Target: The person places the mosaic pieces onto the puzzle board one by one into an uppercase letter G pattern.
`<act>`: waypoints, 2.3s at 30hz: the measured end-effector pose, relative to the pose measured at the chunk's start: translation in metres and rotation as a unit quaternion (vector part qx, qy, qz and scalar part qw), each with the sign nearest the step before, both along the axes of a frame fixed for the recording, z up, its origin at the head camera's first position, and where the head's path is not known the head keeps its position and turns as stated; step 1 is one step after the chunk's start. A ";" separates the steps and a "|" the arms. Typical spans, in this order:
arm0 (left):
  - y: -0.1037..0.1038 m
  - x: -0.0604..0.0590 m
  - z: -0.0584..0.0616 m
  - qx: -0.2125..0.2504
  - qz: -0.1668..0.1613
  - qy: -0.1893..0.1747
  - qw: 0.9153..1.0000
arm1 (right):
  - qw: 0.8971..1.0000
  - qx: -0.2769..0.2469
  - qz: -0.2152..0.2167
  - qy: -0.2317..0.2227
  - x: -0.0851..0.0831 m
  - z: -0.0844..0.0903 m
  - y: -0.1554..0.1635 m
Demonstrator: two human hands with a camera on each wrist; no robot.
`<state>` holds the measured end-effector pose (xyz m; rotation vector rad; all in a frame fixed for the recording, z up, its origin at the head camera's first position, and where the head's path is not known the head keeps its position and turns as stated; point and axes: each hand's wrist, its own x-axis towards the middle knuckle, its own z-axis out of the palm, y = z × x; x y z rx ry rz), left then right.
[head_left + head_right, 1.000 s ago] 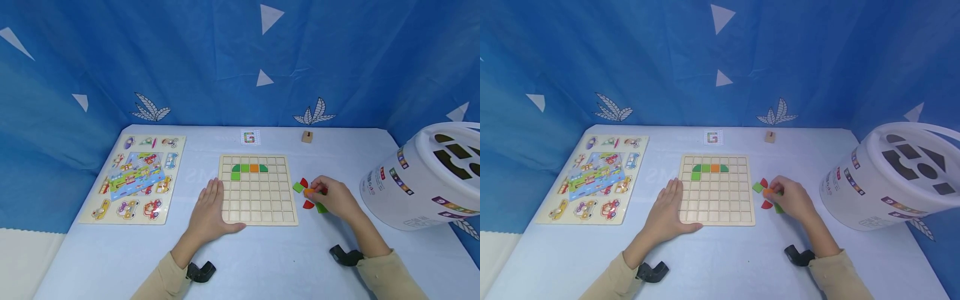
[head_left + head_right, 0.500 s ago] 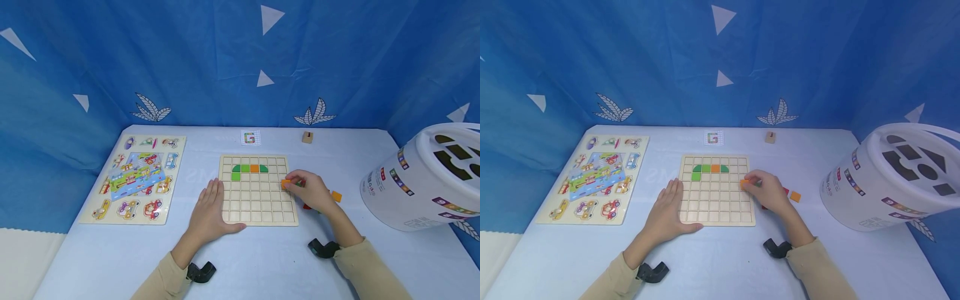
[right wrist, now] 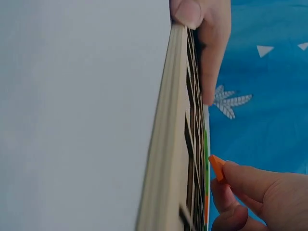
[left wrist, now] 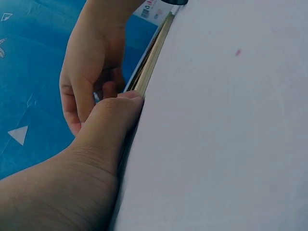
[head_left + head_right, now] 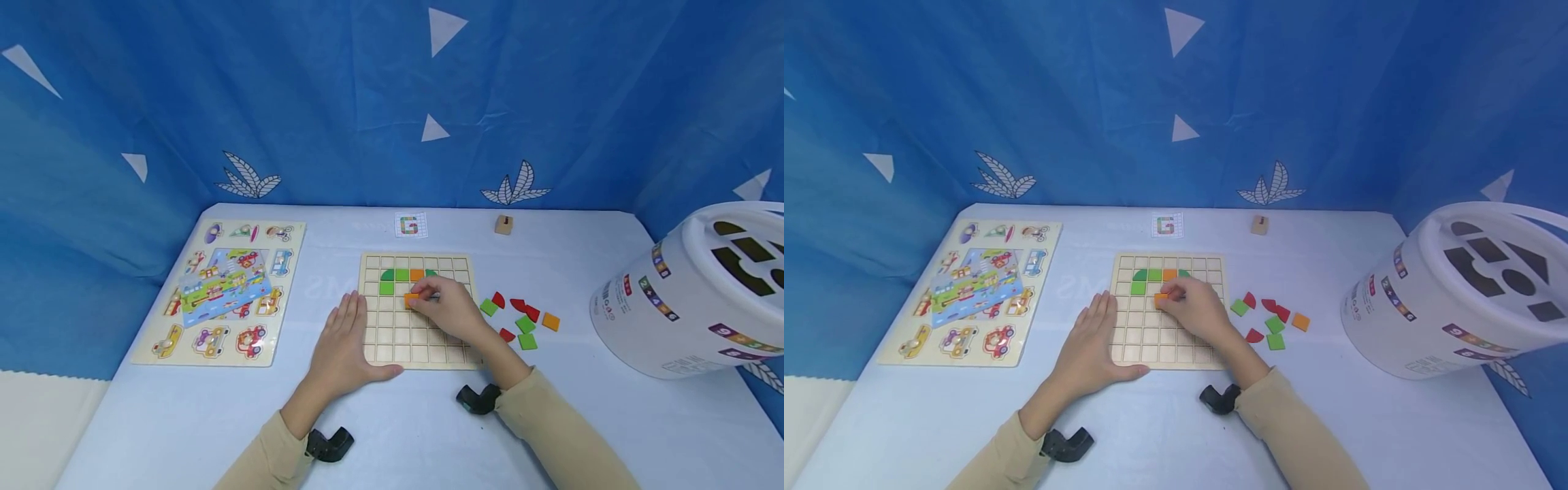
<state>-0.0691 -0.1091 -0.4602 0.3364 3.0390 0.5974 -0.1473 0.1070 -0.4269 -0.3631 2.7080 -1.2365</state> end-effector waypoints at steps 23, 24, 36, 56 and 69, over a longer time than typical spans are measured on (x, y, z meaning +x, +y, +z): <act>-0.001 -0.001 -0.003 -0.012 -0.002 0.002 1.000 | 0.997 0.068 0.022 0.027 0.000 -0.001 -0.047; -0.001 -0.001 -0.003 -0.013 -0.002 0.000 1.000 | 0.997 0.069 0.023 0.028 0.000 -0.001 -0.047; -0.002 -0.001 -0.005 -0.011 -0.002 0.000 1.000 | 0.993 0.098 0.049 0.045 0.005 0.001 -0.042; 0.000 -0.001 -0.004 -0.002 0.004 -0.002 1.000 | 0.984 0.176 -0.019 0.027 0.008 0.022 0.074; -0.001 -0.001 -0.003 -0.004 0.004 0.000 1.000 | 0.977 0.208 -0.032 -0.012 0.012 0.012 0.108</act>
